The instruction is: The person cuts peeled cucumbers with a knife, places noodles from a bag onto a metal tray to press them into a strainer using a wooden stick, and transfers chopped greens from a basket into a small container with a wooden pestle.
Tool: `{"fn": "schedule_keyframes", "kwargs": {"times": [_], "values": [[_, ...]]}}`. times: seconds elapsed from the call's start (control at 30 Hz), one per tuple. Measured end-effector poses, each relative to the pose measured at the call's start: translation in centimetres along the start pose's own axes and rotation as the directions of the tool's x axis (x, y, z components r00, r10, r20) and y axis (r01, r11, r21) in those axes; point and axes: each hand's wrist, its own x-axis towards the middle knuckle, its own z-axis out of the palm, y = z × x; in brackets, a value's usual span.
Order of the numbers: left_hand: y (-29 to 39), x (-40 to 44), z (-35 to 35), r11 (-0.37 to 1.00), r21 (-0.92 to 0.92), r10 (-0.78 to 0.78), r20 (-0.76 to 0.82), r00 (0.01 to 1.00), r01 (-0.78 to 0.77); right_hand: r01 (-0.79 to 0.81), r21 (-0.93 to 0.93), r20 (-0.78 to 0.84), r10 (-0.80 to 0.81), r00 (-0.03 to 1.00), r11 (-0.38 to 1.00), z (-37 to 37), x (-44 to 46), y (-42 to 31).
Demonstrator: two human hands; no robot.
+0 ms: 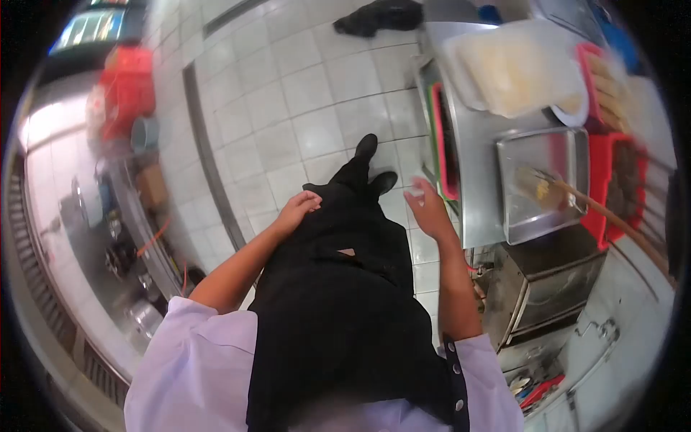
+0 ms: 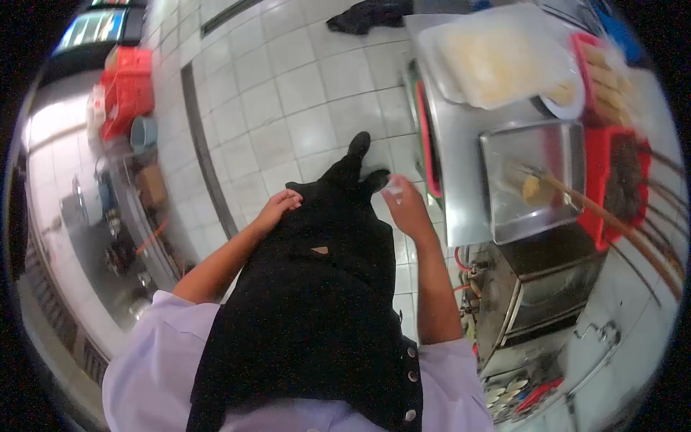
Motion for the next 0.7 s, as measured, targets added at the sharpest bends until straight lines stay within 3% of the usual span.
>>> {"fn": "schedule_keyframes", "kwargs": {"times": [0.03, 0.1, 0.17, 0.23, 0.33, 0.4, 0.47, 0.53, 0.57, 0.63, 0.7], "values": [[-1.3, -0.8, -0.7, 0.994, 0.086, 0.062, 0.022, 0.998, -0.064, 0.139, -0.417, -0.312, -0.285, 0.906, 0.898, 2.5, 1.2, 1.8], [-3.8, -2.8, -1.7, 0.996, 0.075, 0.052, -0.032, 0.998, -0.05, -0.142, -0.467, -0.411, -0.072, 0.909, 0.873, 4.0, 3.2, 2.5], [-5.5, -3.7, -3.0, 0.995, 0.085, 0.055, -0.056, 0.997, -0.05, -0.366, -0.554, -0.633, -0.093, 0.768, 0.748, 4.7, 5.2, 3.5], [-7.5, -4.6, -4.2, 0.982, 0.187, -0.006, -0.117, 0.993, 0.027, -0.574, -0.39, -0.589, 0.284, 0.756, 0.72, 3.1, 6.9, 4.9], [-10.3, -4.2, -5.8, 0.959, 0.257, -0.094, -0.112, 0.989, 0.12, -0.559, -0.444, -0.525, 0.301, 0.796, 0.701, 2.2, 9.4, 8.3], [-10.9, -3.3, -5.9, 0.945, 0.28, -0.145, -0.102, 0.984, 0.168, -0.554, -0.437, -0.506, 0.315, 0.803, 0.709, 2.8, 10.5, 6.8], [-10.6, -1.9, -5.1, 0.85, 0.499, -0.141, -0.094, 0.986, 0.169, -0.549, -0.438, -0.483, 0.329, 0.812, 0.712, 4.5, 11.1, 5.6], [-12.2, 1.2, -4.2, 0.868, 0.488, -0.092, -0.03, 0.995, 0.095, -0.483, -0.506, -0.569, 0.145, 0.81, 0.714, 5.9, 12.5, 5.0], [-12.5, 2.2, -3.4, 0.873, 0.486, -0.042, 0.01, 0.999, 0.032, -0.479, -0.527, -0.56, 0.137, 0.817, 0.702, 6.1, 13.6, 5.7], [-11.2, 3.6, -1.3, 0.911, 0.412, -0.009, 0.041, 0.999, -0.009, -0.369, -0.508, -0.627, -0.04, 0.778, 0.779, 6.3, 15.0, 7.1], [-9.9, 4.3, 0.2, 0.935, 0.349, 0.043, 0.078, 0.996, -0.068, -0.321, -0.445, -0.62, -0.029, 0.784, 0.836, 5.7, 16.4, 7.0]]}}
